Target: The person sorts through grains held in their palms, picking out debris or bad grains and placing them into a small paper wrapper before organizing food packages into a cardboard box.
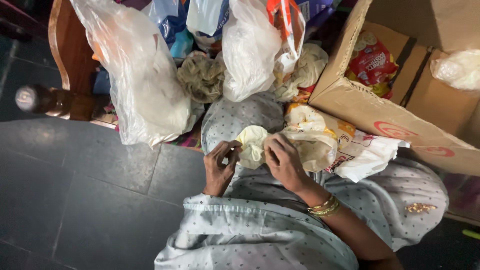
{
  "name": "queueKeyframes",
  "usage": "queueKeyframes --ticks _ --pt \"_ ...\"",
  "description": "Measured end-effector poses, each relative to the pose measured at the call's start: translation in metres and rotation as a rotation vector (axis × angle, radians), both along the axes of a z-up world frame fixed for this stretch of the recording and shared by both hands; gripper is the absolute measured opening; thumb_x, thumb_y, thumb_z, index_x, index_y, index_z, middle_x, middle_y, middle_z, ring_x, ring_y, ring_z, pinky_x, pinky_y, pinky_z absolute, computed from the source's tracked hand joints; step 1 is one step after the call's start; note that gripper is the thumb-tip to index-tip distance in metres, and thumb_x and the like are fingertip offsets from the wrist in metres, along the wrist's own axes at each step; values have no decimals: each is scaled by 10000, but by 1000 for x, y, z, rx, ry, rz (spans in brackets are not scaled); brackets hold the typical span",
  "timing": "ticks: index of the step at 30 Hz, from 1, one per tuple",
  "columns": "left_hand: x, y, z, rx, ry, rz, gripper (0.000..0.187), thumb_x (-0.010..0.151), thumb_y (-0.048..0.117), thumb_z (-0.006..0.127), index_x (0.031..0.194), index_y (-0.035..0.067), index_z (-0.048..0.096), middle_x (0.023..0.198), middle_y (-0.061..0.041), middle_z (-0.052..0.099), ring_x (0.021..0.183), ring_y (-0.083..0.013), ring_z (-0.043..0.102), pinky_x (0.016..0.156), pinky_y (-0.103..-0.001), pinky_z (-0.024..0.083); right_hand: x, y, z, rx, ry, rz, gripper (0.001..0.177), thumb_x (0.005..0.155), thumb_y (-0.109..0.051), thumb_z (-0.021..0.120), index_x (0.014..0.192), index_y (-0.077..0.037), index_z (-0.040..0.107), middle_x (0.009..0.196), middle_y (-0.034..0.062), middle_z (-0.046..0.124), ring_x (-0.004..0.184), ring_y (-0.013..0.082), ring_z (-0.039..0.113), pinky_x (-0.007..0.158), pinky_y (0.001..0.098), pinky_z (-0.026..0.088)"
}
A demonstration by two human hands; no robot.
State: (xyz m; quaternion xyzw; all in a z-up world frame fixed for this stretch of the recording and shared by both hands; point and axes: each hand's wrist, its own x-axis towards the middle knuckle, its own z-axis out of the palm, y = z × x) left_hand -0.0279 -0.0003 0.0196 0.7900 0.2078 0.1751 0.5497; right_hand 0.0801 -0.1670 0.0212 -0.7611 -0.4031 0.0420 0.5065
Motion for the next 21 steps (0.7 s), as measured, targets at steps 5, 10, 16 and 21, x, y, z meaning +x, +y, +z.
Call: queueKeyframes --ticks 5,10,16,21 --pt "17 -1 16 369 -169 -198 319 898 -7 689 1216 7 661 1157 -164 652 1005 -349 634 831 -422 529 5 -3 8 -54 -43 3 261 846 -6 704 1084 25 603 1075 162 593 967 367 615 837 436 503" --pt "26 1 4 506 -66 -337 386 809 -36 648 1190 23 636 1134 -141 620 994 -359 594 851 -446 525 -5 6 -2 -154 -207 6 319 813 27 686 1124 43 614 1150 182 582 1057 395 584 922 476 491" --pt "23 -5 -7 488 -11 -348 284 815 28 705 1090 26 638 1070 -153 585 977 -398 575 832 -459 518 -8 7 -19 -247 -264 108 442 711 99 618 1149 130 569 1171 273 539 1071 469 549 933 515 473" --pt "21 -8 2 492 10 -331 345 723 63 727 1051 14 634 1039 -162 591 929 -401 592 753 -479 524 -11 7 -20 -188 -269 91 406 762 92 625 1163 96 562 1166 240 546 1070 444 584 914 494 501"
